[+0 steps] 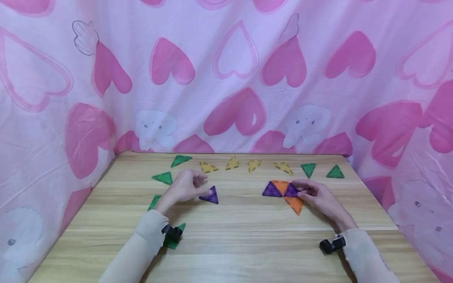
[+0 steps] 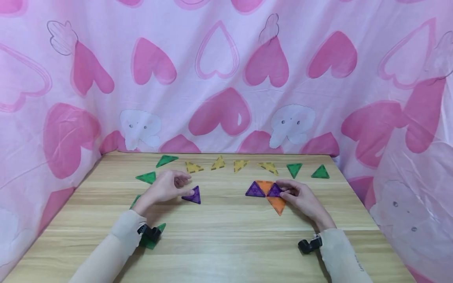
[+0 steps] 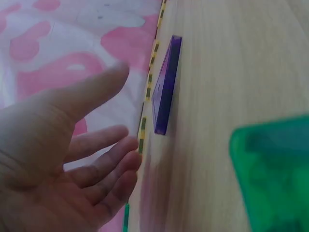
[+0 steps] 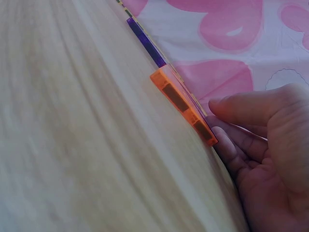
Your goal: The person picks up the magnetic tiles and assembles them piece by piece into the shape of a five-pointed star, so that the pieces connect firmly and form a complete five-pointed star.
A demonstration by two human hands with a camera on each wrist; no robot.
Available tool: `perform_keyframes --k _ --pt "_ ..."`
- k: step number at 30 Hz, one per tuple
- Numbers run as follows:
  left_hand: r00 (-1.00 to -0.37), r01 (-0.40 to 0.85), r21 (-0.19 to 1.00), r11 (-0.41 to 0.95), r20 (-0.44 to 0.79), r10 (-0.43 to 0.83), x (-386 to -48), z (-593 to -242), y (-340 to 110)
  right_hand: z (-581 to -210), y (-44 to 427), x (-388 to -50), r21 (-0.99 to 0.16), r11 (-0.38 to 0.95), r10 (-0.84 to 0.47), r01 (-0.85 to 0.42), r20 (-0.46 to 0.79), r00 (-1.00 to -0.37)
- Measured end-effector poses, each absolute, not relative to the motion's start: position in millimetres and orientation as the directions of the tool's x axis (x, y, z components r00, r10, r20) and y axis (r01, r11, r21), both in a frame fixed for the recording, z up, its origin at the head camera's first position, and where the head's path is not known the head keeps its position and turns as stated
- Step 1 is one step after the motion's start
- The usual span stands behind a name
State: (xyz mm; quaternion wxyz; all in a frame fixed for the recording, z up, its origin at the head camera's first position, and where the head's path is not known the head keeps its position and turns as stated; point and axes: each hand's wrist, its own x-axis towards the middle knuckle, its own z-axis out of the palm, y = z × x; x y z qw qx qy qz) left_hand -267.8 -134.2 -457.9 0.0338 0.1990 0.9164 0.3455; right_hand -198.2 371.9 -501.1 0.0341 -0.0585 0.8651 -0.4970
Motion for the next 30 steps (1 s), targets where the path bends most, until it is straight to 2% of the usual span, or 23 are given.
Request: perform_keyframes --k 9,21,30 --pt "-0.904 0.313 0.635 0.706 -0.03 0.427 -266.6 -464.5 -130.6 -498.0 370.9 -196.2 -0.855 0.516 -0.124 -0.054 -0.013 -0.992" --pt "-0.879 0.358 0.64 0.679 -0.015 0.477 -264.6 -470.5 -120.0 -497.7 371.4 -196.6 -0.87 0.49 -0.132 -0.047 -0.021 -0.991" --pt "-0.868 0.386 0.653 0.651 0.018 0.496 -261.4 -473.8 -114.6 -495.1 371.8 -194.6 -0.847 0.529 -0.154 -0.056 -0.032 -0.987"
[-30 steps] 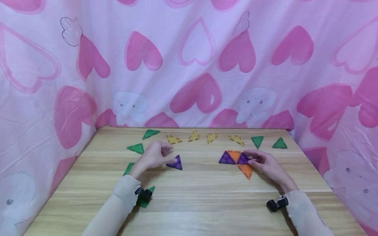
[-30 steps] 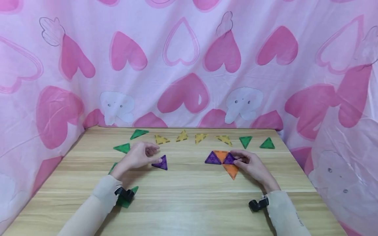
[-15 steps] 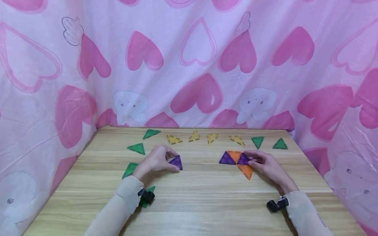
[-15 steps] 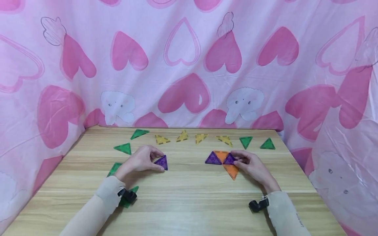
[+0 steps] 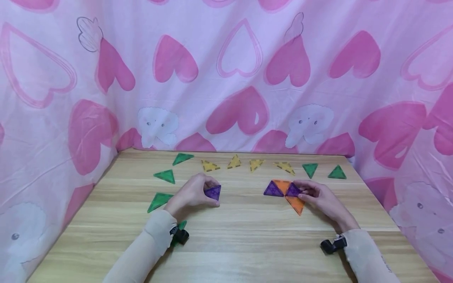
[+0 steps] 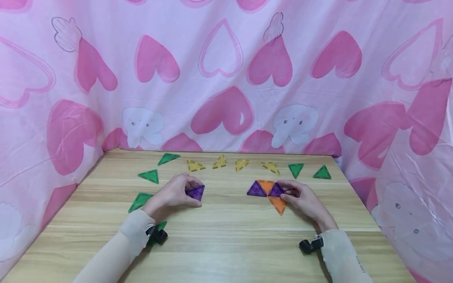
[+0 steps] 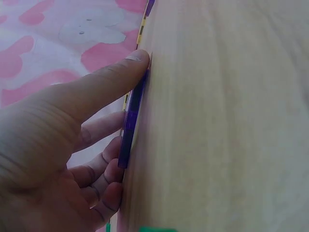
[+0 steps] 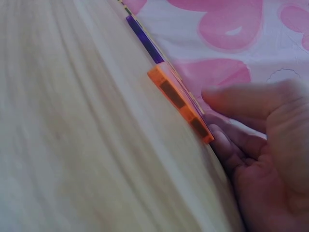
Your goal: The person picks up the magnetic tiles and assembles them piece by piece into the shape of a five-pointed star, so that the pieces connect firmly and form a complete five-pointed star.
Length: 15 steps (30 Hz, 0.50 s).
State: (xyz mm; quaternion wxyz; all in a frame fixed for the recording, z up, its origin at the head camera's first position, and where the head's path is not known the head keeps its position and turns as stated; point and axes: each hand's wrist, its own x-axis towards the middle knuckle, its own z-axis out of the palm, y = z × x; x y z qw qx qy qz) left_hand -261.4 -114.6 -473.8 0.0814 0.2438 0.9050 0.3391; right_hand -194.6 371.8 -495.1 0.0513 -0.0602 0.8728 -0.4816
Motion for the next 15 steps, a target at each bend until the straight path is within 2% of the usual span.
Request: perform_keyframes --k 9,15 --pt "-0.859 0.404 0.642 0.651 0.021 0.512 -257.6 -472.3 -109.3 -492.7 374.6 -196.0 -0.822 0.562 -0.255 -0.094 -0.064 -0.965" --pt "-0.847 0.437 0.627 0.645 0.045 0.53 -254.6 -471.4 -99.4 -490.4 372.4 -198.0 -0.812 0.576 -0.255 -0.093 -0.071 -0.964"
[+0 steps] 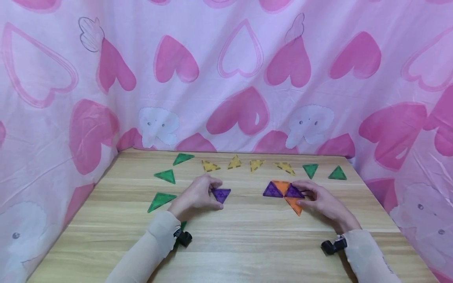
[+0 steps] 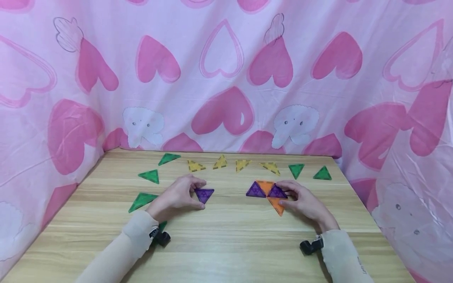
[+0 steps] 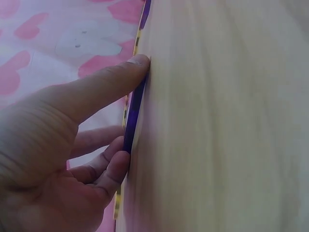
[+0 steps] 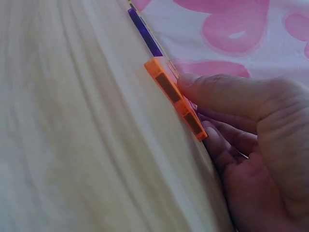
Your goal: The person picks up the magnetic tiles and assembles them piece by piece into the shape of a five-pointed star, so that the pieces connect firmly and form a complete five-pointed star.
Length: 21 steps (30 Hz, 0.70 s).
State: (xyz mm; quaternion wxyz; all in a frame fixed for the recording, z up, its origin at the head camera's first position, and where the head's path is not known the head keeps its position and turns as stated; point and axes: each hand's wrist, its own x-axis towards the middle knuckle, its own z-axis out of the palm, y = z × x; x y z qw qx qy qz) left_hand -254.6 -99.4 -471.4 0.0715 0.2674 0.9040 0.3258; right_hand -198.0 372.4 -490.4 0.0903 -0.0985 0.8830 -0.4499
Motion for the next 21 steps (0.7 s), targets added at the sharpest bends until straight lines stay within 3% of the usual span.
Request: perform_keyframes --k 7,16,21 --pt "-0.785 0.551 0.566 0.613 0.102 0.611 -246.9 -470.8 -78.5 -492.9 364.1 -199.6 -0.801 0.59 -0.247 -0.101 -0.059 -0.967" --pt "-0.799 0.536 0.583 0.611 0.116 0.59 -232.3 -473.3 -51.7 -495.5 354.8 -205.6 -0.755 0.61 -0.319 -0.241 0.044 -0.947" --pt "-0.797 0.547 0.58 0.603 0.141 0.588 -227.7 -477.7 -36.0 -494.2 349.6 -206.8 -0.759 0.609 -0.305 -0.23 0.043 -0.951"
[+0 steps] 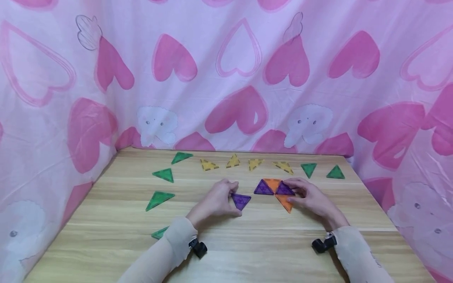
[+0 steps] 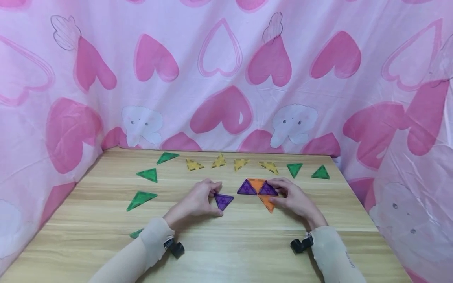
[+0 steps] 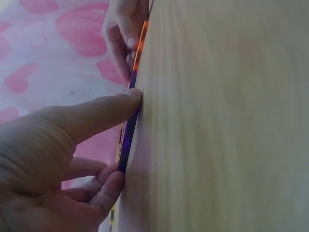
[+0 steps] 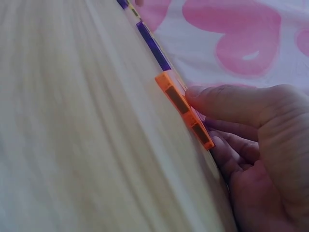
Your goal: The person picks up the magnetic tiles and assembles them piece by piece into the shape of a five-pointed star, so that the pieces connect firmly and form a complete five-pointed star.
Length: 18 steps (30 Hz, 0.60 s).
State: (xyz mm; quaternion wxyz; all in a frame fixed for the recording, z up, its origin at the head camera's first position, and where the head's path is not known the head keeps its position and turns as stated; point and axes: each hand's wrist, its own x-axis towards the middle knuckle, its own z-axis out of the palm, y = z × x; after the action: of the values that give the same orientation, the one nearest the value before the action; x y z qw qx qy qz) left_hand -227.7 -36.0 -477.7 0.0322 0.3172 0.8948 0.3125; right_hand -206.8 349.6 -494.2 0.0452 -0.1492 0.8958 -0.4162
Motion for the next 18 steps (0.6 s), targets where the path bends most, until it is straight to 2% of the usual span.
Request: perform_keyframes --k 6,18 --pt "-0.81 0.538 0.565 0.625 0.142 0.569 -223.7 -477.1 -20.5 -492.9 334.5 -209.5 -0.748 0.629 -0.283 -0.213 0.034 -0.958" --pt "-0.858 0.45 0.593 0.668 0.079 0.508 -214.2 -471.5 -3.7 -497.8 312.7 -212.9 -0.726 0.632 -0.316 -0.271 0.077 -0.946"
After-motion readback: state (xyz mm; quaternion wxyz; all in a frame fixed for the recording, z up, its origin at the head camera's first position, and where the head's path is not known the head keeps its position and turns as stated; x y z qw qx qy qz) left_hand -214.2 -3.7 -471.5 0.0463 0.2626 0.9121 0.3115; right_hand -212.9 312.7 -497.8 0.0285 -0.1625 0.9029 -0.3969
